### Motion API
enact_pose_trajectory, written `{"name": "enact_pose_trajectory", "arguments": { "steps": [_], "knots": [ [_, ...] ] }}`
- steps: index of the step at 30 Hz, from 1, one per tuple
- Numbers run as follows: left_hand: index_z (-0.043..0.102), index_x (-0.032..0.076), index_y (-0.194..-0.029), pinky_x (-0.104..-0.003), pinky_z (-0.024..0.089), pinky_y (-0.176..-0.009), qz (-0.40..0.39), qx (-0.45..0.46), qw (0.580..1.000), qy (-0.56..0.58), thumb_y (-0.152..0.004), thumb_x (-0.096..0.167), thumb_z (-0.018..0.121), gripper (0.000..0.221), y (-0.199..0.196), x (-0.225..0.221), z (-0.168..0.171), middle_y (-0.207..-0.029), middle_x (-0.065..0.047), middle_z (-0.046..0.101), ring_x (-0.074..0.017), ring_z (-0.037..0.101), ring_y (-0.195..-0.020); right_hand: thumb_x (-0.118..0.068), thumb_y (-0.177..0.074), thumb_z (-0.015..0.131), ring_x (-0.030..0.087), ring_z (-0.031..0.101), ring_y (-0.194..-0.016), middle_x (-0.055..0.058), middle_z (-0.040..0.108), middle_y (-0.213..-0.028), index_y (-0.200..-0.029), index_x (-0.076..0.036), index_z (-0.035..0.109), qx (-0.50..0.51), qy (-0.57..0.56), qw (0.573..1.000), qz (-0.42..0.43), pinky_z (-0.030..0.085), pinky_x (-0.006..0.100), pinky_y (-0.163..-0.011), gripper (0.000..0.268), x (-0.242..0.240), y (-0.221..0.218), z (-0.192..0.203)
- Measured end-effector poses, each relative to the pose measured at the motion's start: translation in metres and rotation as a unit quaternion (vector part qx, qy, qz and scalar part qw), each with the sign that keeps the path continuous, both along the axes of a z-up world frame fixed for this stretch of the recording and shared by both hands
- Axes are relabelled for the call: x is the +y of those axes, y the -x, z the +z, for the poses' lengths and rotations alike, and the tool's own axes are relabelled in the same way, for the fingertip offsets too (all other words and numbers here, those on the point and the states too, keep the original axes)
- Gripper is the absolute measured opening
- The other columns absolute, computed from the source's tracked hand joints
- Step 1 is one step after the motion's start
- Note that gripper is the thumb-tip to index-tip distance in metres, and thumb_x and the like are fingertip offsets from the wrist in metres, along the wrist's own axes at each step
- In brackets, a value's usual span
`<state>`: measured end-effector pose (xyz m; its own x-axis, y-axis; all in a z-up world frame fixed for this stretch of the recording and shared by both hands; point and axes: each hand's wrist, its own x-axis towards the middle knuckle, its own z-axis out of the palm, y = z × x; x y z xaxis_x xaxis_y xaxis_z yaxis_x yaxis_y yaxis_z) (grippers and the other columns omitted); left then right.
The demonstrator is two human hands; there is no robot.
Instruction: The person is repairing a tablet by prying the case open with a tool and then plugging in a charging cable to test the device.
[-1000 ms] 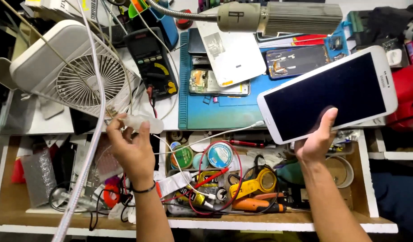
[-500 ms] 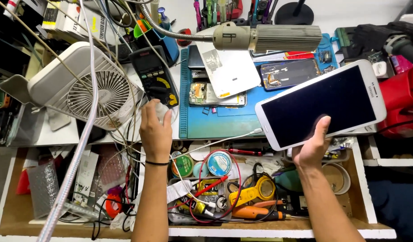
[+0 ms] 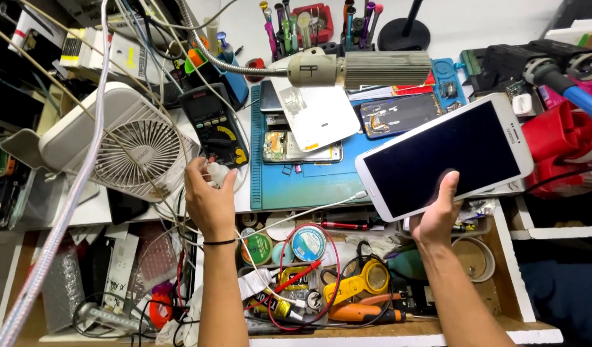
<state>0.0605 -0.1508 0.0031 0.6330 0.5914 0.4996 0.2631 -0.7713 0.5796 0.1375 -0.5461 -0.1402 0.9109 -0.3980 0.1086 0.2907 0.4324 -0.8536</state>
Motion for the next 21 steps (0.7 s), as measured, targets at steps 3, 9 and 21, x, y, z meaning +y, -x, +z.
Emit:
{"name": "enact_pose_trajectory", "arguments": {
  "steps": [3, 9, 21],
  "knots": [
    [0.049, 0.01, -0.141, -0.046, 0.062, -0.075, 0.02, -0.048, 0.998, -0.029, -0.069, 0.019, 0.1, 0.088, 0.006, -0.014, 0.003, -0.12, -0.015, 0.063, -0.0341, 0.068, -0.099, -0.039, -0.112, 0.044, 0.015, 0.067, -0.121, 0.002, 0.067, -0.134, -0.148, -0.025, 0.051, -0.005, -0.007, 1.0, -0.006, 0.054, 0.041, -0.116, 0.039, 0.02, 0.009, 0.049],
    [0.063, 0.013, -0.115, -0.046, 0.057, -0.08, -0.321, -0.039, 0.946, -0.017, -0.099, 0.041, 0.06, 0.032, 0.001, -0.115, 0.015, -0.097, -0.007, 0.066, -0.0313, 0.068, -0.091, -0.037, -0.112, 0.045, 0.016, 0.065, -0.125, 0.004, 0.065, -0.138, -0.146, -0.023, 0.053, -0.01, 0.003, 1.0, -0.02, 0.052, 0.041, -0.117, 0.037, 0.022, 0.006, 0.045],
    [0.069, 0.02, -0.099, -0.048, 0.057, -0.071, -0.498, 0.206, 0.839, 0.077, -0.101, 0.043, 0.058, 0.025, -0.016, -0.144, -0.019, -0.084, -0.007, 0.074, -0.0363, 0.073, -0.085, -0.031, -0.107, 0.058, 0.016, 0.048, -0.137, 0.009, 0.056, -0.148, -0.15, -0.009, 0.048, 0.027, 0.096, 0.993, -0.068, 0.036, 0.044, -0.122, 0.049, 0.01, -0.006, -0.033]
  ]
}}
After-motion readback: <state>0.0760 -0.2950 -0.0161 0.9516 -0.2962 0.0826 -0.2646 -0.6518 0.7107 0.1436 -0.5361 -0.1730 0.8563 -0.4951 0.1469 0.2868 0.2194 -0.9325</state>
